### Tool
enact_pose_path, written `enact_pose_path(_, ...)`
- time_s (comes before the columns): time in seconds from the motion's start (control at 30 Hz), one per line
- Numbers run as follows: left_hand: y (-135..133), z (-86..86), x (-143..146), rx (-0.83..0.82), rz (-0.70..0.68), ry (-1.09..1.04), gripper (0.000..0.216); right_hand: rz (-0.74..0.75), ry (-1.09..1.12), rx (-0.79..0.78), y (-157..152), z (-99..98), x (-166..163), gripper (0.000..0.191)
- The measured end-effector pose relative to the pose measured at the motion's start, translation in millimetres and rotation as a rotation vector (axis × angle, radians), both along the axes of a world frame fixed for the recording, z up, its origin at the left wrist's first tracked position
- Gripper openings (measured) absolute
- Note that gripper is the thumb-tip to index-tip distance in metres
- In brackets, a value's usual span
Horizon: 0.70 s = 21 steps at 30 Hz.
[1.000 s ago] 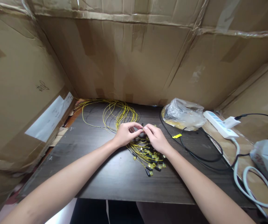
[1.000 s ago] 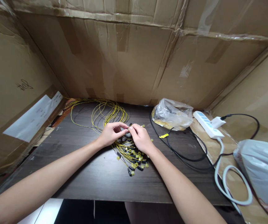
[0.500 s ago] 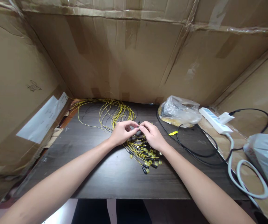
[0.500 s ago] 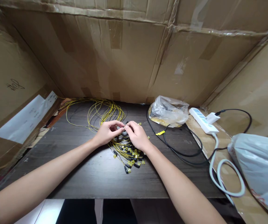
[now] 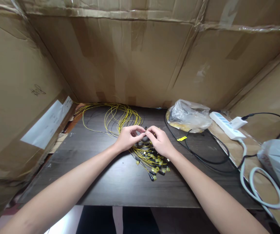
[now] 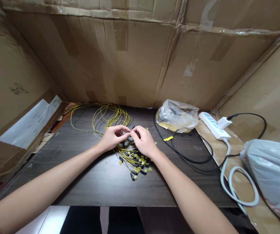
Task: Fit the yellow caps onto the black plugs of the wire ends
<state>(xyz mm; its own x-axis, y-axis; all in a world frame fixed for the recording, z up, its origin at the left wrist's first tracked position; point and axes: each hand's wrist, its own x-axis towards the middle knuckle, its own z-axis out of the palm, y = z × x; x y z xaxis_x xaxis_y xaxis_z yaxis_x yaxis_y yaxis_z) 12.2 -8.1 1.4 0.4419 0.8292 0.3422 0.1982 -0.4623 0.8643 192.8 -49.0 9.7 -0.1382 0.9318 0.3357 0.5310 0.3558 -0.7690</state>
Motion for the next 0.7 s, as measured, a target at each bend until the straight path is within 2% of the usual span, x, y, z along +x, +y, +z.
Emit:
enact_pose_path(0.1, 0.4, 0.2, -0.5, -0.025, -0.001, -0.01, 0.023, 0.006, 0.017, 0.003, 0.4, -0.1, 0.6, 0.017)
enact_pose_path(0.23, 0.3, -0.6, -0.6, -0.024, -0.015, -0.007, 0.022, 0.063, 0.037, -0.064, 1.4, -1.7, 1.4, 0.034)
enact_pose_path(0.33, -0.4, 0.0, -0.2, -0.016, -0.014, 0.004, 0.022, 0.069, 0.043, -0.078, 1.7, -1.7, 1.2, 0.038)
enact_pose_path(0.57, -0.7, 2.1, -0.1, -0.021, 0.0, 0.003, 0.022, 0.02, 0.057, -0.025, 0.8, -0.2, 1.6, 0.016)
enact_pose_path(0.7, -1.3, 1.5, -0.4, -0.011, -0.017, 0.013, 0.022, 0.06, 0.051, -0.065, 1.8, -2.9, 1.9, 0.033)
